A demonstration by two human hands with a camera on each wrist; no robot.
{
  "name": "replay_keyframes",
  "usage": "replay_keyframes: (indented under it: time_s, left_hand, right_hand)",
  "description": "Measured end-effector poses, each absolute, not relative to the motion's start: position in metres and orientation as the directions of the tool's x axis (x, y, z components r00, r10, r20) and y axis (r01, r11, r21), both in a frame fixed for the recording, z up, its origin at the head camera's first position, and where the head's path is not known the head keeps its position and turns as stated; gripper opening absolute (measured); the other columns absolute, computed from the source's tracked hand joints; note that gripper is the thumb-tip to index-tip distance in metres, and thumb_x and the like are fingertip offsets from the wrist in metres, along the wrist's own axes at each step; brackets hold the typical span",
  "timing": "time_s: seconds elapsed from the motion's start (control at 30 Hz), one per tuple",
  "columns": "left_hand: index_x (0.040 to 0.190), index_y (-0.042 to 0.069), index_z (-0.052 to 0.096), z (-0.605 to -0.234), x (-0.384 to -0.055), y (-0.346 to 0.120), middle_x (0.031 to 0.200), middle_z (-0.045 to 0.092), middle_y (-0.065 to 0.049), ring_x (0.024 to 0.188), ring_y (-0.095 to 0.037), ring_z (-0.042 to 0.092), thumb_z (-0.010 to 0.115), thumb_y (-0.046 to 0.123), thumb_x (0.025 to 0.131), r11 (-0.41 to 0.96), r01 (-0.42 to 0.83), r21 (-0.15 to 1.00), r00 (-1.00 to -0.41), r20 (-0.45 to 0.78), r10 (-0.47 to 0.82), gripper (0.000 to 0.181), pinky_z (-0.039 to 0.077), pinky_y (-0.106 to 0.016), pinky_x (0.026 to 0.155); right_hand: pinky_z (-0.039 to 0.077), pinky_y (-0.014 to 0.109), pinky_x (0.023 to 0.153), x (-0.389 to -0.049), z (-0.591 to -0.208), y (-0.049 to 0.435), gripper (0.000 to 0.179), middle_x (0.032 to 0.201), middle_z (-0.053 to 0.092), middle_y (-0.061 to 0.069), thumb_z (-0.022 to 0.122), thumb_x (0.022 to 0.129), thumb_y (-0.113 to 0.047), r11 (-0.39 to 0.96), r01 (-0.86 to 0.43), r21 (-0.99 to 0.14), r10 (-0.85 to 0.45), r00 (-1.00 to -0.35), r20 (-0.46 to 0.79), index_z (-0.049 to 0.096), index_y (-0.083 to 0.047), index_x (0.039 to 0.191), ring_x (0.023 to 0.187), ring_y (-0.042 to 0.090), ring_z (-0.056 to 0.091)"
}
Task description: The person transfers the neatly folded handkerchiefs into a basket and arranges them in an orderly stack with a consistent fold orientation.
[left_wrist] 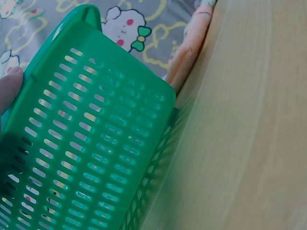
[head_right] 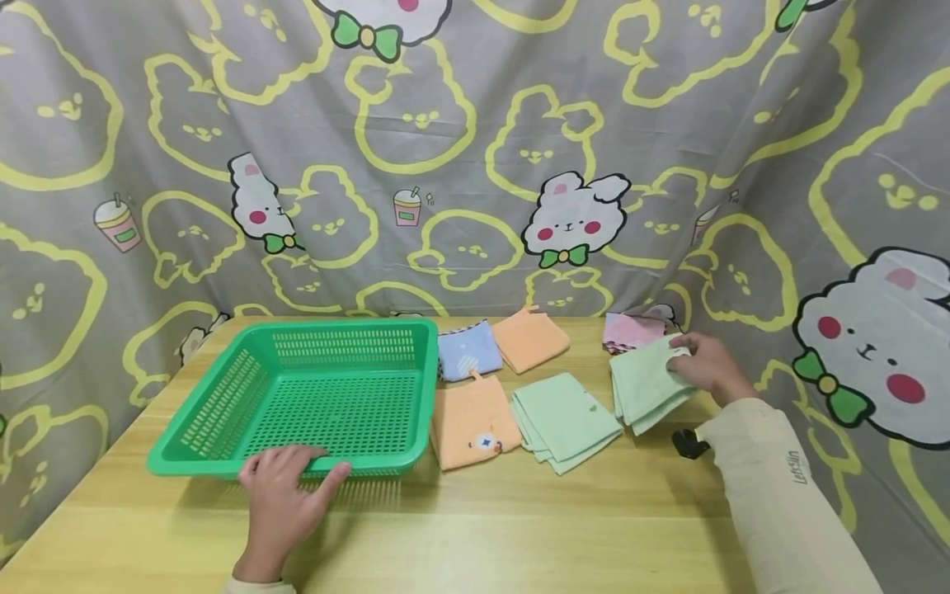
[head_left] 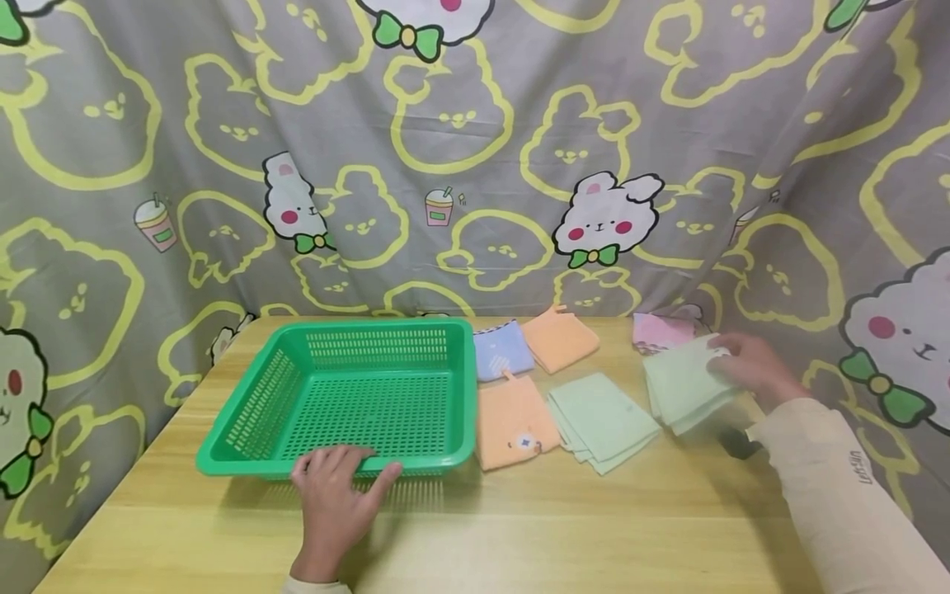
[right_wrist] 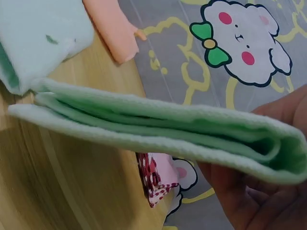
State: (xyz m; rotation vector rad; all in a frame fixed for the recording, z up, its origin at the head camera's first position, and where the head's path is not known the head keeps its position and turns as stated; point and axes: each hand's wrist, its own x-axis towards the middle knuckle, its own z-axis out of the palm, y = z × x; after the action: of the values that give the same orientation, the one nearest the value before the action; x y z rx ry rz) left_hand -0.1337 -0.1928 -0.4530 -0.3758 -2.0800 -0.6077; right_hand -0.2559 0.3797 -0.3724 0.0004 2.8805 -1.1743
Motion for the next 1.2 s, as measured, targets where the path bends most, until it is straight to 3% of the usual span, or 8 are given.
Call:
replay_keyframes:
  time_s: [0.2, 0.4, 0.87, 1.2]
  left_hand:
    - [0.078, 0.006, 0.069, -0.452, -0.134, -0.193, 0.077, 0.067, -0.009, 0.076, -0.031, 0.053, 0.056, 0.065, 0.087, 0.830, 0.482, 0.280, -0.548, 0.836, 0.036, 0.061, 0.024, -0.060, 0.080]
    - [0.078, 0.006, 0.069, -0.451, -0.134, -0.191, 0.077, 0.067, -0.009, 0.076, -0.031, 0.053, 0.055, 0.066, 0.087, 0.828, 0.483, 0.285, -0.548, 0.836, 0.031, 0.062, 0.024, -0.060, 0.080]
    - [0.076, 0.007, 0.068, -0.449, -0.131, -0.190, 0.076, 0.067, -0.009, 0.075, -0.031, 0.053, 0.050, 0.067, 0.090, 0.842, 0.462, 0.279, -0.543, 0.839, 0.020, 0.064, 0.024, -0.060, 0.079]
    - [0.080, 0.004, 0.069, -0.445, -0.128, -0.187, 0.080, 0.067, -0.014, 0.077, -0.034, 0.051, 0.050, 0.050, 0.091, 0.847, 0.443, 0.294, -0.587, 0.809, 0.026, 0.052, 0.023, -0.063, 0.083]
  right_hand:
    - [0.025, 0.066, 0.099, -0.253, -0.365, 0.372, 0.061, 0.141, 0.027, 0.043, 0.056, 0.094, -0.022, 0.697, 0.014, -0.717, 0.010, -1.000, -0.010, 0.034, 0.010, 0.141, 0.128, 0.058, 0.026]
    - [0.026, 0.067, 0.098, -0.253, -0.358, 0.365, 0.065, 0.140, 0.028, 0.042, 0.056, 0.096, -0.032, 0.741, -0.001, -0.671, 0.008, -1.000, 0.010, 0.034, 0.008, 0.142, 0.127, 0.058, 0.028]
    - [0.030, 0.064, 0.097, -0.255, -0.355, 0.349, 0.061, 0.138, 0.035, 0.038, 0.055, 0.097, -0.031, 0.738, -0.048, -0.673, -0.016, -0.998, 0.054, 0.038, 0.009, 0.139, 0.123, 0.055, 0.036]
    - [0.032, 0.062, 0.095, -0.259, -0.358, 0.343, 0.059, 0.135, 0.037, 0.039, 0.058, 0.096, -0.028, 0.734, -0.052, -0.678, -0.004, -0.997, 0.072, 0.039, 0.010, 0.137, 0.121, 0.054, 0.037]
